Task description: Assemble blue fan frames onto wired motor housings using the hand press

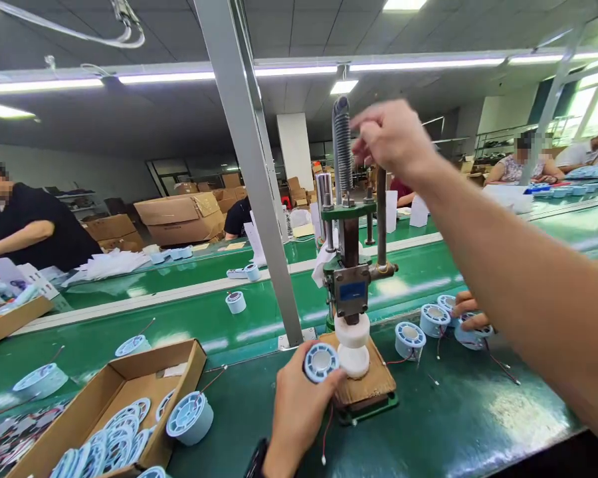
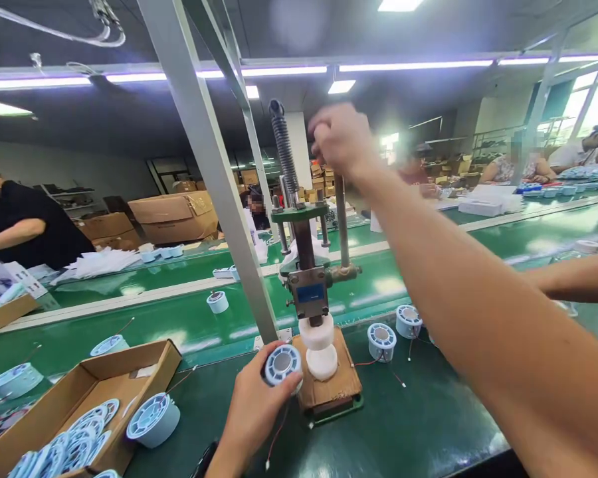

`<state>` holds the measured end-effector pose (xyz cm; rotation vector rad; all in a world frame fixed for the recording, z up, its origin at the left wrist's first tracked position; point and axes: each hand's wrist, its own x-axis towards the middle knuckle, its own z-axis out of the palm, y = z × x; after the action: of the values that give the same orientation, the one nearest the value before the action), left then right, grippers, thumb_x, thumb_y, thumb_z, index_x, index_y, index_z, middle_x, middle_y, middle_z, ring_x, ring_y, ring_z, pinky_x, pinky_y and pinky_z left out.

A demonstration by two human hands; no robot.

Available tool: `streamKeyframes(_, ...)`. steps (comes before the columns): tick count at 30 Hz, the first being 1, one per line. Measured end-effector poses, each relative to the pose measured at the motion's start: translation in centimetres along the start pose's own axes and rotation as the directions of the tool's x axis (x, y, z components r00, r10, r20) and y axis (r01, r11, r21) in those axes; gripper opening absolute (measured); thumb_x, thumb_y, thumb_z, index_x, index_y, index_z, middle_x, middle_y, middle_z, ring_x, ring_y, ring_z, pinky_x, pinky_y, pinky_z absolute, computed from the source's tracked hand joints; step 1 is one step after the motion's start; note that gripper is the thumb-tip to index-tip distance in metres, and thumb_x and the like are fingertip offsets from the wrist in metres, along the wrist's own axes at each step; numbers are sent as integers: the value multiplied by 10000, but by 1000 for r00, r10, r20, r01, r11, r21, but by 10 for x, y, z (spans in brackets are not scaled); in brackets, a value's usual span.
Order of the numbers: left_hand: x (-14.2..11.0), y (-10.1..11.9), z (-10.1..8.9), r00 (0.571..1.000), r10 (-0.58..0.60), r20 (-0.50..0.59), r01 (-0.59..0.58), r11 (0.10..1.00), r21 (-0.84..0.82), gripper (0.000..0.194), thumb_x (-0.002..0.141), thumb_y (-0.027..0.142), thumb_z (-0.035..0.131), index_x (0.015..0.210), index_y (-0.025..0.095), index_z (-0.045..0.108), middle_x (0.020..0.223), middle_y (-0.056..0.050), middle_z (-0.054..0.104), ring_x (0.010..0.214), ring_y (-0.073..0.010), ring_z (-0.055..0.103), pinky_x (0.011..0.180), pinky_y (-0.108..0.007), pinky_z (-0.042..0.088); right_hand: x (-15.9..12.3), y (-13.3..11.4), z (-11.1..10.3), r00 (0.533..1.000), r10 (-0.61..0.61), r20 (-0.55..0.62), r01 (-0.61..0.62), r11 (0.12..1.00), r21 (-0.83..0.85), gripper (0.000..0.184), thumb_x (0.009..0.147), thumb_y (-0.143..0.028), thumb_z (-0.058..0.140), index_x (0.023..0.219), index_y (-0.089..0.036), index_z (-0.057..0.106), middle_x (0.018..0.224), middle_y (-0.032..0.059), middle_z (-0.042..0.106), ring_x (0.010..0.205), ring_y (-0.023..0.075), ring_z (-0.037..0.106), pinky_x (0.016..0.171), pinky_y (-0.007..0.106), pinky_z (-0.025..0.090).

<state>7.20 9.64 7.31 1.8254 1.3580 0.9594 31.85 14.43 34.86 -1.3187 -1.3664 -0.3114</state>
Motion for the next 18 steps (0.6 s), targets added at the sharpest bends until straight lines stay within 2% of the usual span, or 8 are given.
streamKeyframes(2, 18, 10, 15, 999, 42, 2, -42, 995, -91, 452, 658, 268, 737, 1088, 164, 646, 1012, -60, 731, 898, -236, 666, 808, -319, 495, 11, 8, 16, 999, 24, 49, -28, 996, 80, 707, 825, -328, 138, 990, 260, 494, 786, 48, 613, 768, 66, 631, 619, 193, 331)
streamKeyframes(3, 24, 13, 24, 998, 60, 17, -56, 987, -150, 467, 642, 244, 756, 1088, 158, 652, 1016, -63, 731, 901, -235, 662, 815, -317, 492, 10, 12, 21, 999, 16, 32, -19, 995, 97, 722, 814, -331, 118, 982, 258, 500, 762, 49, 612, 725, 51, 627, 588, 179, 310)
streamKeyframes(7, 32, 11, 55, 989, 127, 70, -97, 937, -335, 430, 623, 189, 781, 1037, 141, 676, 971, -55, 736, 875, -222, 648, 792, -296, 490, -3, 21, 26, 1000, 10, 0, -10, 987, 163, 730, 800, -336, 99, 954, 252, 503, 797, 101, 634, 655, 15, 610, 526, 158, 247)
streamKeyframes(10, 30, 5, 65, 991, 118, 57, -91, 934, -345, 385, 633, 183, 772, 1004, 129, 682, 931, -59, 737, 865, -225, 645, 777, -293, 492, -4, 25, 27, 1000, 15, -4, -14, 981, 193, 716, 813, -334, 119, 979, 258, 487, 862, 137, 642, 646, 7, 607, 514, 150, 230)
streamKeyframes(12, 27, 0, 68, 992, 119, 50, -93, 929, -357, 393, 671, 189, 746, 1051, 130, 671, 978, -71, 732, 913, -232, 645, 819, -304, 489, 2, 23, 29, 1000, 26, -4, -25, 980, 198, 707, 828, -331, 139, 1006, 262, 480, 893, 152, 642, 650, 13, 613, 517, 143, 233)
streamKeyframes(14, 26, -5, 69, 991, 130, 36, -108, 922, -371, 476, 696, 198, 732, 1156, 143, 626, 1095, -84, 710, 1001, -239, 634, 895, -322, 472, 8, 18, 25, 999, 36, 7, -37, 981, 193, 715, 838, -321, 118, 1038, 268, 471, 912, 155, 640, 653, 11, 616, 524, 135, 243)
streamKeyframes(16, 26, -9, 71, 990, 143, 18, -127, 923, -363, 583, 695, 198, 736, 1251, 170, 564, 1212, -88, 668, 1090, -244, 611, 963, -342, 444, 4, 10, 10, 999, 41, 32, -46, 982, 183, 717, 846, -309, 98, 1095, 246, 477, 923, 130, 642, 664, 0, 619, 544, 127, 261)
streamKeyframes(18, 25, -11, 71, 988, 151, 10, -139, 930, -339, 656, 695, 188, 734, 1311, 201, 509, 1279, -77, 635, 1141, -239, 593, 1001, -352, 423, -23, 3, -15, 1000, -17, 10, 14, 980, 199, 650, 878, -311, 176, 1158, 156, 531, 934, 83, 655, 700, 4, 634, 578, 123, 301)
